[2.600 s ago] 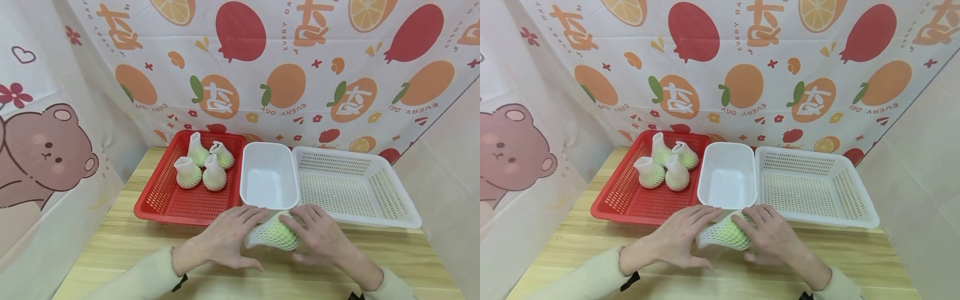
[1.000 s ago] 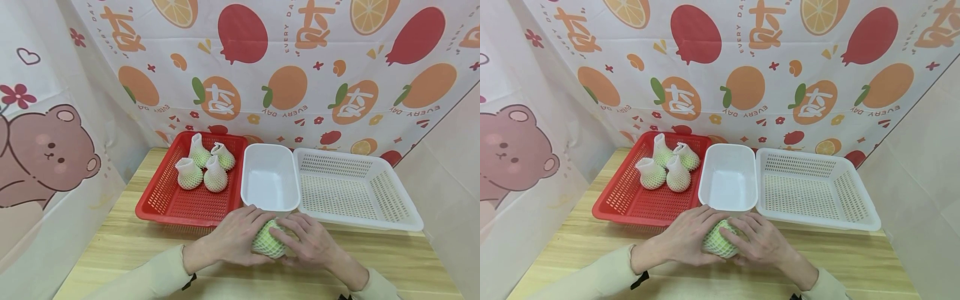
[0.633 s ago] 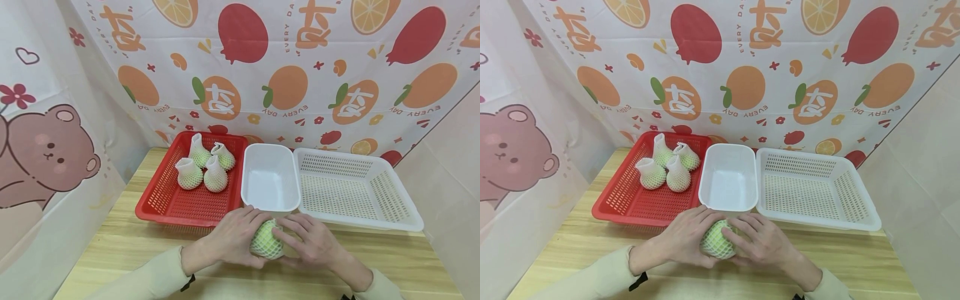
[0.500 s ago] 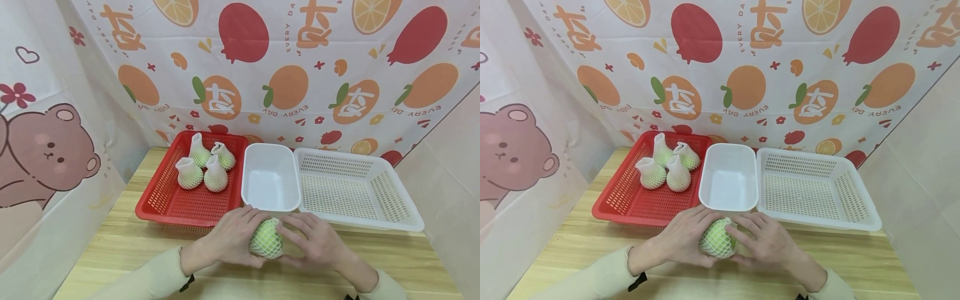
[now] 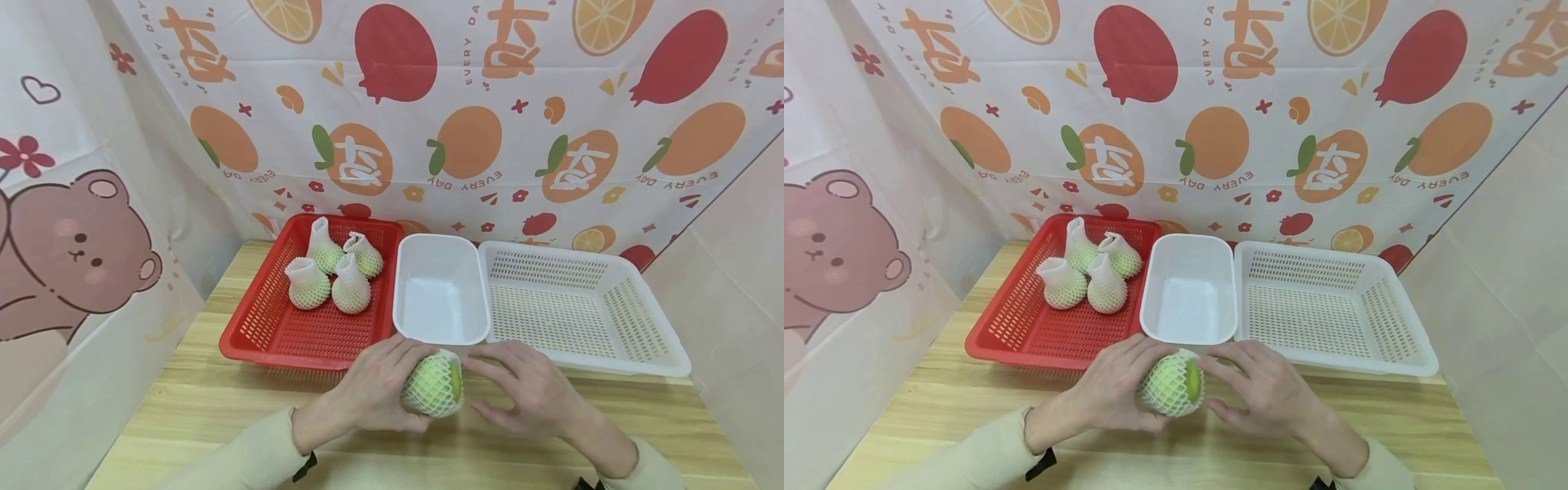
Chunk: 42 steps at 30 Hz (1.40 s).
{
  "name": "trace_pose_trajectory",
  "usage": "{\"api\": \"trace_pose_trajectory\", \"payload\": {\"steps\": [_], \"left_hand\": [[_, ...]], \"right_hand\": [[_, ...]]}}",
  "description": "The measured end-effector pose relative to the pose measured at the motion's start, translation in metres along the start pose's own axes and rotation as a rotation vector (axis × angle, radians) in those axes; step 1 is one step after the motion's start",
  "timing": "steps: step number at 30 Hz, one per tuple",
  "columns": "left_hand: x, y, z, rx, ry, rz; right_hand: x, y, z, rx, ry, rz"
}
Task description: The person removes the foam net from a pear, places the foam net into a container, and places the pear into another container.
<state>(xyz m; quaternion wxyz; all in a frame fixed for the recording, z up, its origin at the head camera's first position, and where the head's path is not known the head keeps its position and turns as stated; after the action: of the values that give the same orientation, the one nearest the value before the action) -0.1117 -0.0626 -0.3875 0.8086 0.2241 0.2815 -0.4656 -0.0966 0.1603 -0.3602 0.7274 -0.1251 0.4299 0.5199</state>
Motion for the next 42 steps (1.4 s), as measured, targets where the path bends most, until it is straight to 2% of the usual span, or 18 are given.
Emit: {"api": "trace_pose_trajectory", "payload": {"steps": [7, 23, 30, 42], "left_hand": [[0.001, -0.001, -0.002, 0.020, 0.032, -0.007], [-0.001, 0.000, -0.004, 0.001, 0.025, -0.024], [-0.004, 0.001, -0.002, -0.002, -0.008, 0.010], [-0.010, 0.005, -0.005, -0.021, -0.015, -0.020]], "right_hand": [[0.000, -0.002, -0.003, -0.079, -0.032, -0.063], [0.001, -0.005, -0.013, -0.149, -0.082, -0.141], [0.002, -0.003, -0.018, -0.138, -0.136, -0.206], [0.007, -0.001, -0.020, -0.075, -0.234, -0.270]]}}
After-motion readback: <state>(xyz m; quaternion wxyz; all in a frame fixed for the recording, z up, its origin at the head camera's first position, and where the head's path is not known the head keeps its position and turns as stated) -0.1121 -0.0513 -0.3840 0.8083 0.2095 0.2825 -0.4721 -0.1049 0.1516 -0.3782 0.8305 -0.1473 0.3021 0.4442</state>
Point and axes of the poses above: each hand's wrist, its own x-axis away from the middle knuckle, its own z-axis out of the back of the hand, y = z × x, the point moved 4 cm from there along -x, towards the middle knuckle, and after that the axes turned 7 degrees about x, right-handed, at the moved point
